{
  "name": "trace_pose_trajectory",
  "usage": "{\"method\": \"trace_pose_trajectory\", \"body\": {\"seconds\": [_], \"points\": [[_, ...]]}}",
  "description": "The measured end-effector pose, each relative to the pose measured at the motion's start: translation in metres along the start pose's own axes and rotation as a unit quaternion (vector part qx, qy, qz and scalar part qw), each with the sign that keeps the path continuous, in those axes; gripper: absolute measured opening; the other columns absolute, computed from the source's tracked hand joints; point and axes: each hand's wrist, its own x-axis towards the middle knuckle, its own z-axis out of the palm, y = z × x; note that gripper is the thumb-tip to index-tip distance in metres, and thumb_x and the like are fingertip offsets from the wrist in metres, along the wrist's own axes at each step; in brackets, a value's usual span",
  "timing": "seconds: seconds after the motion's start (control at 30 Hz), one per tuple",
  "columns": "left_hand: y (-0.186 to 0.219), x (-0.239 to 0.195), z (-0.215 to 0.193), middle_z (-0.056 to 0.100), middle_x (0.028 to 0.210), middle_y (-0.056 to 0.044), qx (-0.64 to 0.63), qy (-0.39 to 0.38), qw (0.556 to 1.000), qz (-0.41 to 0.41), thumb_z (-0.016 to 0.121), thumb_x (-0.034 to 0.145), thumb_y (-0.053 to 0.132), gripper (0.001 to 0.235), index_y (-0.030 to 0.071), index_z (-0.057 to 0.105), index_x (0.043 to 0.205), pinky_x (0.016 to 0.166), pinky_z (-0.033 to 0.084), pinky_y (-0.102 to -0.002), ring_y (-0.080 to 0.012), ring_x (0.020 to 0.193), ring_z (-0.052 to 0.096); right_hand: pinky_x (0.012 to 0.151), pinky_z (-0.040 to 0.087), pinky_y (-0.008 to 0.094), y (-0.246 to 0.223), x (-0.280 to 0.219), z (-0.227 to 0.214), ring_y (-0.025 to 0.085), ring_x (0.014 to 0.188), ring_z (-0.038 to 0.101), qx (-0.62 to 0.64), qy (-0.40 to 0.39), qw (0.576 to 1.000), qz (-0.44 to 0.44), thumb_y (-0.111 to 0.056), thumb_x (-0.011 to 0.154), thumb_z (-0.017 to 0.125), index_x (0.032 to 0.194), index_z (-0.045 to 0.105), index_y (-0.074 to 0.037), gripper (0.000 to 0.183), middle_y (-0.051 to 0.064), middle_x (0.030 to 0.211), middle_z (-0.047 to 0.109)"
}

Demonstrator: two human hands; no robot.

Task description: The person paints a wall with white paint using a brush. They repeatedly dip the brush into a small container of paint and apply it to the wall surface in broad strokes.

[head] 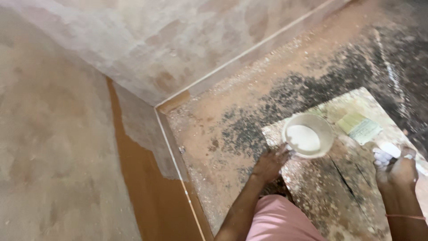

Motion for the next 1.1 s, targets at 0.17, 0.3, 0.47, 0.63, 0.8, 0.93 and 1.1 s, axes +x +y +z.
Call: {"method": "trace_pose_trajectory", "body": {"seconds": [0.17, 0.3, 0.47, 0.63, 0.8, 0.93, 1.1], "points": [[-0.018, -0.034, 0.005, 0.015, 0.172, -0.013, -0.083, 0.083, 0.991, -0.059, 0.073, 0.083, 0.011, 0.094, 0.024, 0.023, 0.162, 0.111, 0.039, -0.053, -0.0353, 0.142, 0.042, 0.067, 0.05, 0.029, 0.008, -0.013, 0.053, 0.017, 0.078, 0.06, -0.002, -0.116, 0.993, -0.002, -0.036, 0.123, 0.039, 0.13, 0.054, -0.007, 0.034, 0.011, 0.095, 0.065], [-0.02, -0.085, 0.001, 0.024, 0.173, -0.016, -0.128, 0.202, 0.96, -0.146, 0.074, 0.084, 0.006, 0.092, 0.023, 0.032, 0.164, 0.115, 0.036, -0.05, -0.0331, 0.144, 0.044, 0.075, 0.05, 0.031, 0.001, -0.033, 0.119, 0.017, 0.082, 0.058, -0.031, -0.255, 0.966, -0.035, -0.03, 0.126, 0.036, 0.134, 0.053, -0.001, 0.034, 0.011, 0.092, 0.061], [0.002, -0.144, 0.009, 0.025, 0.166, -0.023, -0.216, 0.275, 0.893, -0.282, 0.074, 0.082, 0.003, 0.088, 0.015, 0.036, 0.161, 0.111, 0.033, -0.051, -0.041, 0.146, 0.036, 0.077, 0.048, 0.037, 0.013, -0.049, 0.185, 0.025, 0.083, 0.058, -0.209, -0.416, 0.881, -0.084, -0.018, 0.123, 0.043, 0.121, 0.051, 0.008, 0.028, 0.021, 0.096, 0.06], [0.037, -0.174, 0.059, 0.03, 0.166, -0.029, -0.267, 0.37, 0.796, -0.398, 0.063, 0.098, 0.008, 0.065, 0.009, 0.044, 0.16, 0.111, 0.035, -0.051, -0.0434, 0.142, 0.041, 0.069, 0.059, 0.046, 0.057, -0.043, 0.274, 0.042, 0.094, 0.07, -0.193, -0.654, 0.722, 0.113, -0.038, 0.098, 0.048, 0.124, 0.057, 0.0, 0.047, 0.026, 0.131, 0.065], [0.072, -0.185, 0.132, 0.039, 0.16, -0.031, -0.187, 0.465, 0.736, -0.456, 0.06, 0.103, 0.014, 0.05, 0.006, 0.055, 0.152, 0.106, 0.04, -0.053, -0.0427, 0.138, 0.049, 0.085, 0.057, 0.057, 0.139, -0.072, 0.295, 0.052, 0.125, 0.058, 0.001, -0.811, 0.525, 0.258, -0.043, 0.107, 0.055, 0.141, 0.057, 0.01, 0.063, 0.039, 0.132, 0.049], [0.1, -0.189, 0.165, 0.045, 0.159, -0.026, -0.145, 0.49, 0.685, -0.519, 0.063, 0.106, 0.014, 0.04, 0.005, 0.059, 0.145, 0.104, 0.044, -0.052, -0.0404, 0.137, 0.054, 0.092, 0.051, 0.06, 0.191, -0.117, 0.319, 0.057, 0.117, 0.055, -0.09, -0.718, 0.345, 0.598, -0.042, 0.108, 0.053, 0.141, 0.051, 0.01, 0.061, 0.043, 0.155, 0.032], [0.151, -0.19, 0.175, 0.05, 0.158, -0.02, -0.19, 0.508, 0.608, -0.58, 0.066, 0.111, 0.014, 0.035, 0.002, 0.062, 0.145, 0.104, 0.047, -0.053, -0.0383, 0.139, 0.056, 0.082, 0.06, 0.067, 0.252, -0.195, 0.296, 0.047, 0.131, 0.056, -0.243, -0.769, 0.347, 0.478, -0.026, 0.092, 0.06, 0.129, 0.056, 0.002, 0.047, 0.019, 0.159, 0.036]]}}
